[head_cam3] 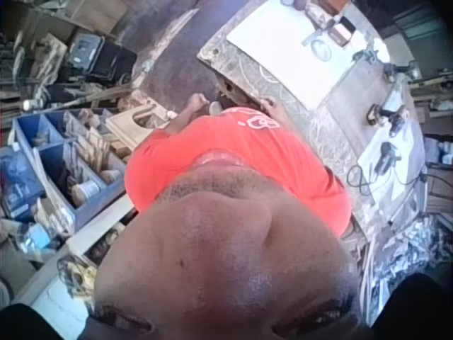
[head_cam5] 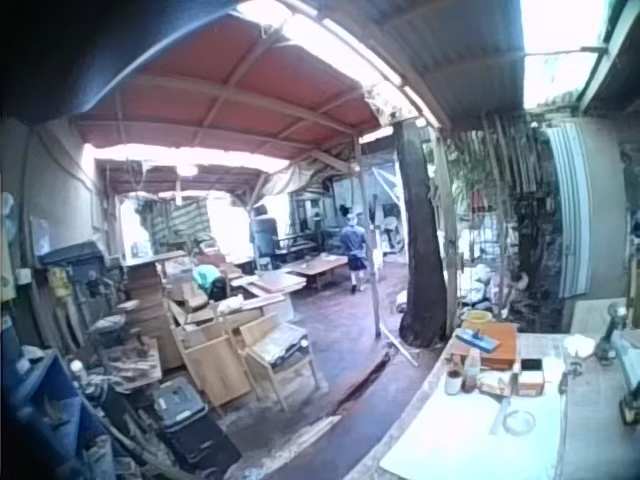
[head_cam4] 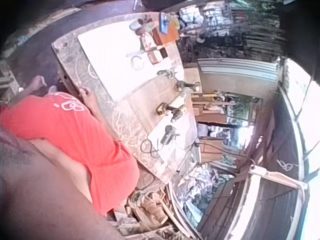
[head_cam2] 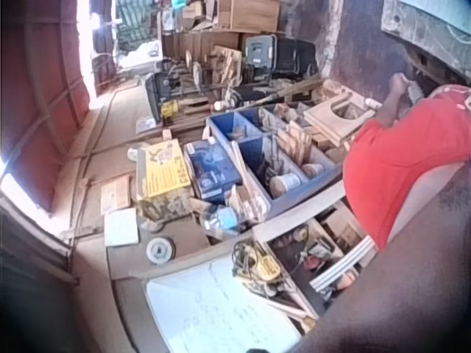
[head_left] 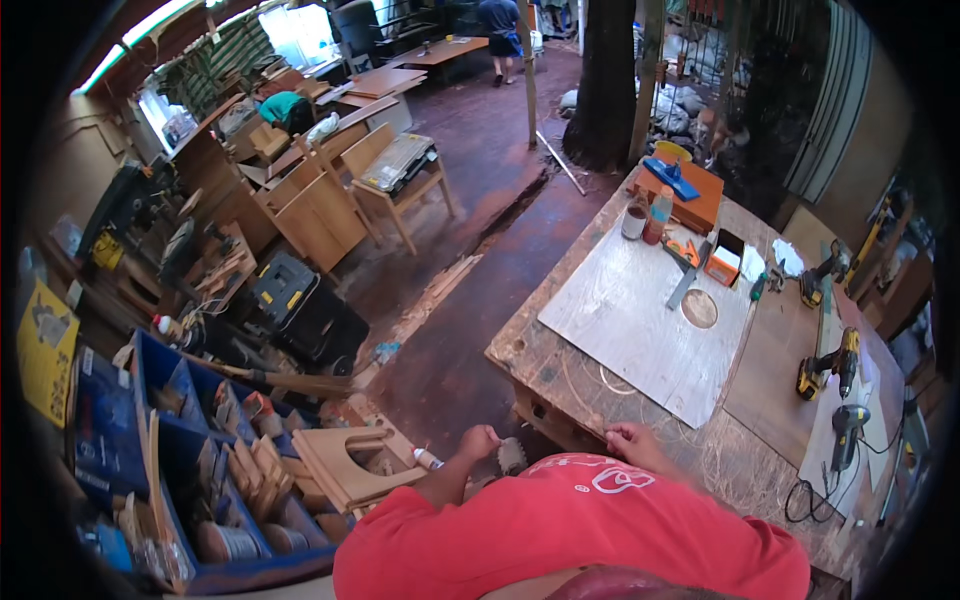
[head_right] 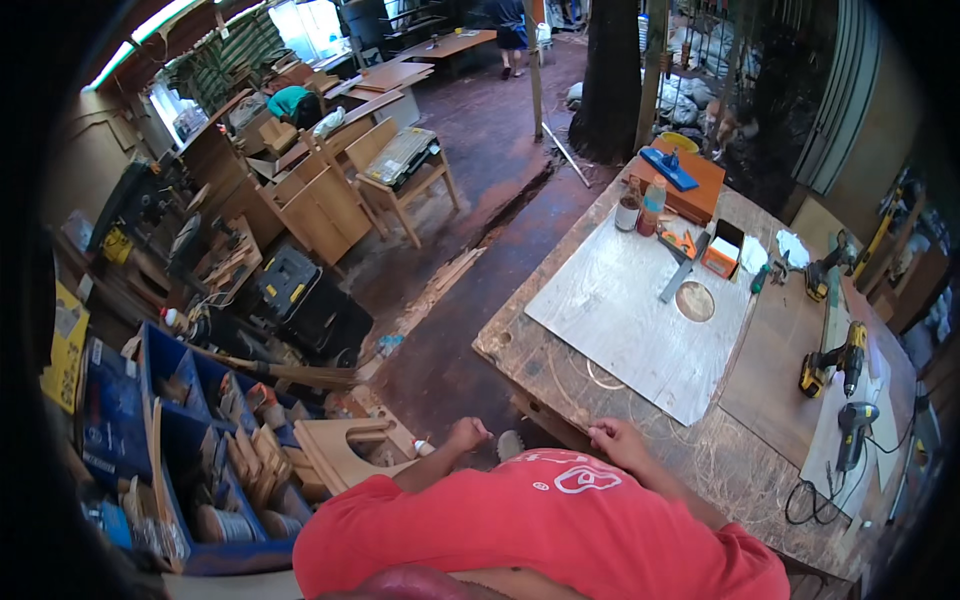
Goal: The person carries a wooden board to a workbench, heats an edge banding strip along the edge of the board using a heat gun, and presses the strip into place with a small tool.
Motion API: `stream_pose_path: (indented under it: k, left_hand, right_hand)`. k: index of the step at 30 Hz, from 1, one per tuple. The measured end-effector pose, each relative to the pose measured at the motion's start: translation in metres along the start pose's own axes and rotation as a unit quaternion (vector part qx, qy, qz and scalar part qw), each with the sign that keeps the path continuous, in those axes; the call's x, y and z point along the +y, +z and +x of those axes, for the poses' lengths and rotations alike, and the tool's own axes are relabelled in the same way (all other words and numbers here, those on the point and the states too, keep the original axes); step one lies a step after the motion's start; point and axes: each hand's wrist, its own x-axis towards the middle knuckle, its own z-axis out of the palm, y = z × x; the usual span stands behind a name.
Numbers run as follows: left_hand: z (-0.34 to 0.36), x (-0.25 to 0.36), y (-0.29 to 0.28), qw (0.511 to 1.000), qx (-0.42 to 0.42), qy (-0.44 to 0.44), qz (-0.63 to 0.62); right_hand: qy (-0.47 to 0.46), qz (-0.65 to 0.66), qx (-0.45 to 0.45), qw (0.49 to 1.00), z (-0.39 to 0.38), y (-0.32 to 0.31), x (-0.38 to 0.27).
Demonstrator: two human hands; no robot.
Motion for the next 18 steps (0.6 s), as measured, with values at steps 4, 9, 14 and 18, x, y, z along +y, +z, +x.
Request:
stream_pose_path:
  k: [4,9,14,18]
  left_hand:
    - [0.043,-0.050,-0.085,0.998,0.029,-0.006,-0.053]
    - [0.052,-0.053,-0.073,0.992,0.002,0.040,-0.116]
    - [0.041,-0.081,-0.071,0.991,-0.038,0.059,-0.115]
    - [0.028,-0.121,-0.075,0.976,-0.048,0.124,-0.173]
  right_hand:
    - [-0.037,-0.009,0.026,0.999,0.029,0.074,-0.035]
    - [-0.099,-0.068,0.060,0.991,0.029,0.062,-0.054]
    - [-0.107,-0.017,0.056,0.993,0.044,0.069,-0.038]
    - [-0.113,0.047,0.005,0.992,0.045,0.083,-0.020]
